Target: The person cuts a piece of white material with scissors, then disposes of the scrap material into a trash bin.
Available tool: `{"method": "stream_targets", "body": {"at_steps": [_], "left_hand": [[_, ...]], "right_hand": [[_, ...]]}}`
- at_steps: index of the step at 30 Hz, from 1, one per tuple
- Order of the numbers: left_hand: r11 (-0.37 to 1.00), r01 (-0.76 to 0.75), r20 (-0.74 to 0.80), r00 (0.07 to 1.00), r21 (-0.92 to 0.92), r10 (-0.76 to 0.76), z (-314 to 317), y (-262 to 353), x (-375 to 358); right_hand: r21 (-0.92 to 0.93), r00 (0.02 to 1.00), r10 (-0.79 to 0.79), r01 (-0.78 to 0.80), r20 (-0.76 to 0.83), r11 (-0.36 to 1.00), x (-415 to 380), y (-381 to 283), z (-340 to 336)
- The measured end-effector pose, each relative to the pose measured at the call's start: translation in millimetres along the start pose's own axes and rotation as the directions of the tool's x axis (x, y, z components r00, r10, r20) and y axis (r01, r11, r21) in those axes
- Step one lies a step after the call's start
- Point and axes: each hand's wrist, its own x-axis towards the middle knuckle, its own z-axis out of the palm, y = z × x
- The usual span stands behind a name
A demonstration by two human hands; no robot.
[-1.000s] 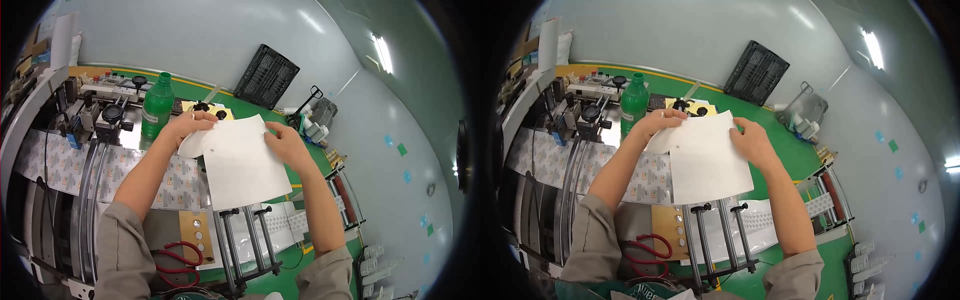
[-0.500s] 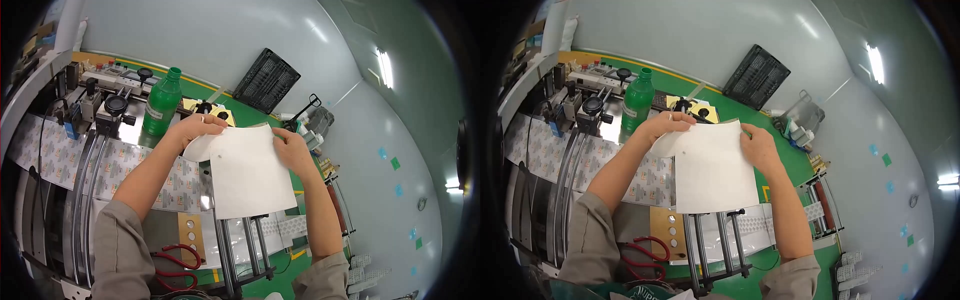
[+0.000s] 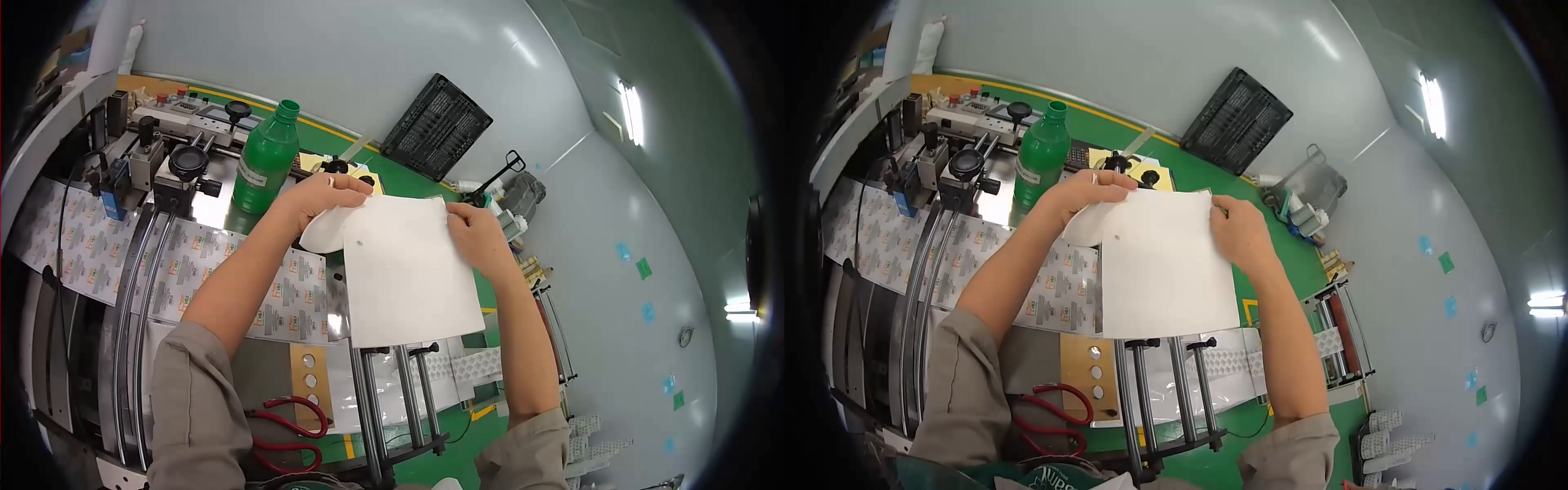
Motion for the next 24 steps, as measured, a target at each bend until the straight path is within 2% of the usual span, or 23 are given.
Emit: {"method": "stream_targets", "body": {"at_steps": [4,6,10,15,24], "left_hand": [[0.999,-0.035,0.019,0.999,-0.025,0.035,-5,4,-2],[0.998,-0.057,0.010,0.998,-0.015,0.057,-3,6,-3],[0.999,-0.014,-0.009,1.000,-0.032,0.014,-5,-1,3],[0.999,-0.035,-0.045,0.998,-0.013,0.034,-2,-3,4],[1.000,-0.020,-0.021,1.000,-0.006,0.020,-7,-10,13]], "right_hand": [[0.097,1.000,-0.004,0.001,0.024,0.995,-4,-1,0],[0.046,0.998,-0.034,0.036,-0.044,0.998,-4,-2,1],[0.041,1.000,-0.018,0.018,0.005,0.999,3,2,0],[0.025,0.999,0.021,-0.020,-0.035,0.999,5,1,3],[0.079,0.999,0.042,-0.041,-0.006,0.996,7,1,3]]}}
